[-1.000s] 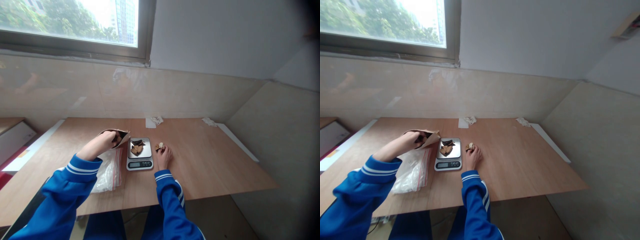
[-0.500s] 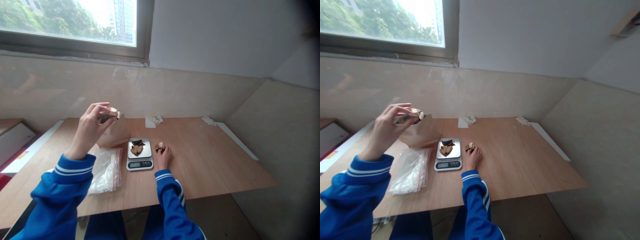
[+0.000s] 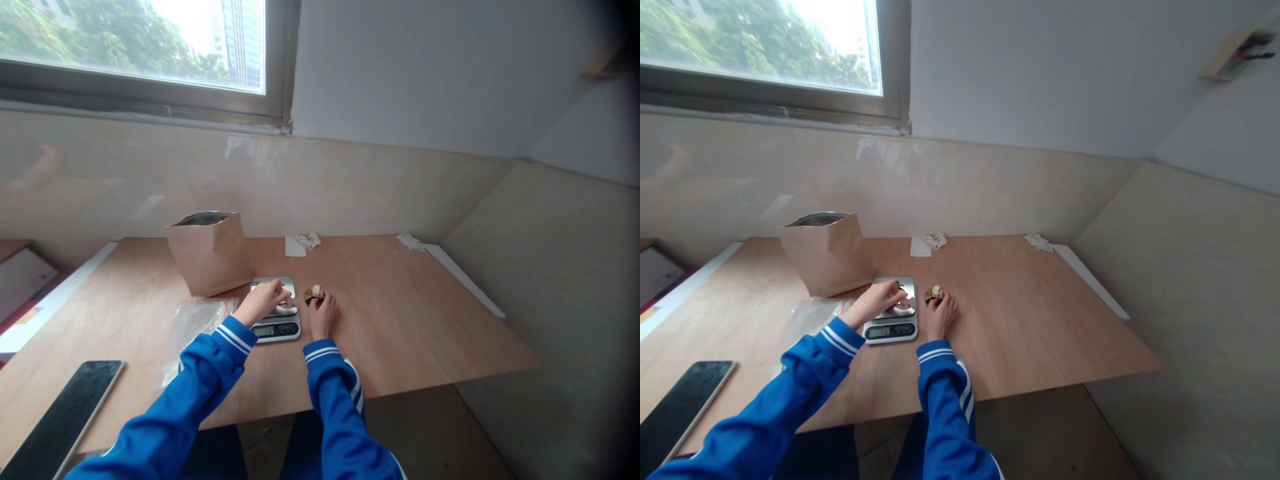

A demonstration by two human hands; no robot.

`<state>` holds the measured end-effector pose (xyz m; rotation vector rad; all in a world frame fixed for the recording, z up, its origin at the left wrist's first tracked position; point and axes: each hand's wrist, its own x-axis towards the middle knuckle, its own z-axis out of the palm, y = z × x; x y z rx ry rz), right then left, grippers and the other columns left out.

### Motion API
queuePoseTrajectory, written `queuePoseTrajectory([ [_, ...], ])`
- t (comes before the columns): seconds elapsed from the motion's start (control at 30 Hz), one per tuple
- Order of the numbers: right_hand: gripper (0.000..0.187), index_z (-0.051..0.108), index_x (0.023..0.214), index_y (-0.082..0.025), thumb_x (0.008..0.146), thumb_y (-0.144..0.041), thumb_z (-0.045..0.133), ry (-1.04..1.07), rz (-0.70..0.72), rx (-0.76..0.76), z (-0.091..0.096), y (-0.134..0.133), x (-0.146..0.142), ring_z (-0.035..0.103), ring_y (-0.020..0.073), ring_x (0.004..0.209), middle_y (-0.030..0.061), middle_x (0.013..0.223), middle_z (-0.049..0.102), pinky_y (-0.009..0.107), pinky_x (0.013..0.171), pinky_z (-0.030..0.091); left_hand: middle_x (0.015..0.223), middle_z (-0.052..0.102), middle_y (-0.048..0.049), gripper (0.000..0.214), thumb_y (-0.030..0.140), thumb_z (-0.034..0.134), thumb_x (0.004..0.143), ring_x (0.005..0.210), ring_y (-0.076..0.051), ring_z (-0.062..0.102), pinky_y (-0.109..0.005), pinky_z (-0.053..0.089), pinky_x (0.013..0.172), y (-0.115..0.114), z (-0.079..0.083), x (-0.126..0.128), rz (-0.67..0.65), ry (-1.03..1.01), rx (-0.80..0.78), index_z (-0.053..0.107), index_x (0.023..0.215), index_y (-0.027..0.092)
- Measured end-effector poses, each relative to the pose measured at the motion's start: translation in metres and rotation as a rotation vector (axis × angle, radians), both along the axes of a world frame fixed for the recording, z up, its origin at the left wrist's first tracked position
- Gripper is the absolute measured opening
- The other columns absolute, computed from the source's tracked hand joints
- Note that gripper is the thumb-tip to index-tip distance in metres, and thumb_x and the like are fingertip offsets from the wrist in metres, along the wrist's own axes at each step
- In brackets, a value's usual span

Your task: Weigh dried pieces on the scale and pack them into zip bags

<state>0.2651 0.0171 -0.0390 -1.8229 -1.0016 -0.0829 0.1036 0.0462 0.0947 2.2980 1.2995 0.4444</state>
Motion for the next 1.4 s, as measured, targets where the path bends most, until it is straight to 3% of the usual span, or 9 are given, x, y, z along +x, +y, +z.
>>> queuePoseTrajectory([
  [0.3,0.027,0.055,0.104,-0.014,0.08,-0.019,0.042,-0.004,0.007,-0.046,0.001,-0.001,0.0,0.051,0.0276,0.099,0.0165,0.105,0.061,0.038,0.084,0.035,0.083,0.067,-0.0144,0.042,0.038,0.038,0.091,0.084,-0.024,0.061,-0.03,0.042,0.069,0.007,-0.013,0.013,-0.024,0.374,0.302,0.071,0.079,0.014],
  [0.47,0.028,0.056,0.104,-0.013,0.08,-0.019,0.042,-0.006,0.0,-0.042,0.003,-0.001,0.0,0.052,0.028,0.098,0.0162,0.104,0.062,0.038,0.083,0.035,0.083,0.065,-0.0168,0.042,0.027,0.037,0.092,0.085,-0.026,0.058,-0.035,0.041,0.072,-0.002,-0.021,0.013,-0.034,0.403,0.399,0.072,0.076,0.011],
  [0.63,0.028,0.056,0.103,-0.013,0.08,-0.019,0.042,-0.01,-0.008,-0.043,0.005,-0.002,-0.001,0.052,0.0279,0.098,0.0163,0.103,0.062,0.038,0.082,0.035,0.082,0.065,-0.0164,0.041,0.025,0.036,0.092,0.086,-0.028,0.056,-0.04,0.038,0.074,-0.014,-0.026,0.014,0.041,0.405,0.443,0.071,0.076,0.011],
  [0.93,0.028,0.055,0.103,-0.013,0.08,-0.019,0.042,0.003,0.005,-0.047,0.007,-0.004,-0.001,0.052,0.028,0.099,0.0169,0.103,0.062,0.039,0.082,0.036,0.085,0.067,-0.0183,0.045,0.04,0.034,0.093,0.089,-0.029,0.057,-0.039,0.035,0.077,-0.027,-0.027,0.01,0.13,0.356,0.35,0.069,0.086,0.012],
  [1.1,0.027,0.055,0.102,-0.013,0.08,-0.019,0.042,0.012,0.004,-0.031,0.007,-0.003,-0.001,0.053,0.028,0.098,0.017,0.103,0.062,0.039,0.083,0.036,0.089,0.068,-0.0189,0.039,0.034,0.035,0.092,0.091,-0.03,0.057,-0.039,0.034,0.078,-0.03,-0.025,0.009,0.144,0.317,0.297,0.067,0.086,0.013],
  [1.27,0.026,0.056,0.101,-0.014,0.08,-0.019,0.042,0.003,0.006,-0.027,0.006,-0.003,0.0,0.052,0.0277,0.097,0.0164,0.102,0.062,0.039,0.083,0.035,0.085,0.069,-0.0157,0.046,0.039,0.03,0.094,0.087,-0.026,0.06,-0.035,0.035,0.074,-0.034,-0.016,0.009,0.159,0.322,0.302,0.066,0.078,0.015],
  [1.4,0.025,0.056,0.101,-0.014,0.08,-0.019,0.042,0.001,-0.004,-0.025,0.006,-0.003,0.0,0.052,0.0275,0.098,0.0162,0.102,0.062,0.038,0.083,0.036,0.077,0.068,-0.0117,0.051,0.041,0.024,0.095,0.077,-0.023,0.061,-0.031,0.034,0.066,-0.035,-0.006,-0.005,0.264,0.267,0.313,0.063,0.072,0.017],
])
